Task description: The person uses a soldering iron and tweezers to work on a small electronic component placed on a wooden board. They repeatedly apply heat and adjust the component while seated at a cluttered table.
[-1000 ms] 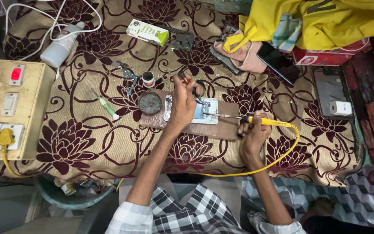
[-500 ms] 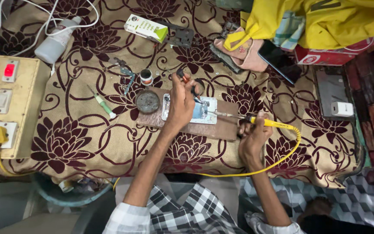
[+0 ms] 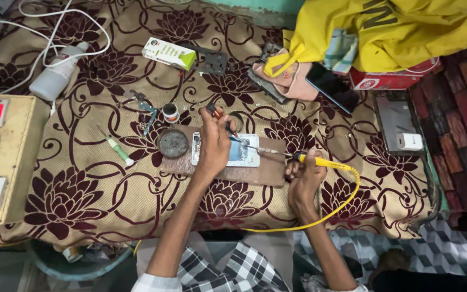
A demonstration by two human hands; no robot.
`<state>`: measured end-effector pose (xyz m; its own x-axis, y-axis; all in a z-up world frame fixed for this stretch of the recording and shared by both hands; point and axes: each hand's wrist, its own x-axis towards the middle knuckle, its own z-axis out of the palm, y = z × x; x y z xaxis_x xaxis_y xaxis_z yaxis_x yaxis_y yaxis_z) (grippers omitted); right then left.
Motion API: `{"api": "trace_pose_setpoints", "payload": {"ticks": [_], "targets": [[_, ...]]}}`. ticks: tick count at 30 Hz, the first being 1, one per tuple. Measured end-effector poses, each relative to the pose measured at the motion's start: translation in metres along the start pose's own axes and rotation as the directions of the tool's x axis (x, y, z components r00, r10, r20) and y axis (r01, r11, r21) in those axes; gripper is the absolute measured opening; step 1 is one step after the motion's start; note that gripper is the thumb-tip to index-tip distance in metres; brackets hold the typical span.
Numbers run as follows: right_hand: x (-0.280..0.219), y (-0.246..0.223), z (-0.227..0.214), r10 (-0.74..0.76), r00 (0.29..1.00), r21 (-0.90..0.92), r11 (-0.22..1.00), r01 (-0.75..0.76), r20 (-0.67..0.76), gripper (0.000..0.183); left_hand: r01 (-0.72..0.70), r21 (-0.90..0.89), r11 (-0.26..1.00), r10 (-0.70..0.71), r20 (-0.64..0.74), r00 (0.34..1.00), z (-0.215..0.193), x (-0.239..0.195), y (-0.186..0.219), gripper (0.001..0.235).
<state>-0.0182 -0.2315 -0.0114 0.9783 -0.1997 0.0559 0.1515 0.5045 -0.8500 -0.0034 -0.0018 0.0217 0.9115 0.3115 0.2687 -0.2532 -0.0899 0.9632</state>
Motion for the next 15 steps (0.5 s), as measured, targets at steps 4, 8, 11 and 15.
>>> {"api": "trace_pose_setpoints", "payload": {"ticks": [4, 8, 11, 15], "targets": [[-0.001, -0.004, 0.004, -0.019, 0.998, -0.159, 0.987, 0.029, 0.063, 0.028, -0.085, -0.013, 0.996, 0.085, -0.006, 0.996, 0.002, 0.000, -0.009, 0.014], [-0.001, -0.001, 0.005, -0.008, 0.997, -0.258, 0.966, 0.027, 0.073, 0.029, -0.113, -0.043, 0.993, 0.113, -0.002, 0.994, 0.002, 0.000, -0.016, 0.011], [-0.001, -0.001, 0.001, -0.030, 0.996, -0.207, 0.977, 0.047, 0.086, 0.029, -0.098, -0.091, 0.991, 0.099, 0.007, 0.995, 0.003, -0.001, -0.017, 0.011], [-0.002, -0.001, -0.001, 0.015, 1.000, -0.041, 0.999, -0.016, -0.013, 0.026, -0.131, -0.059, 0.990, 0.130, -0.016, 0.991, 0.001, -0.007, -0.008, 0.010]]}}
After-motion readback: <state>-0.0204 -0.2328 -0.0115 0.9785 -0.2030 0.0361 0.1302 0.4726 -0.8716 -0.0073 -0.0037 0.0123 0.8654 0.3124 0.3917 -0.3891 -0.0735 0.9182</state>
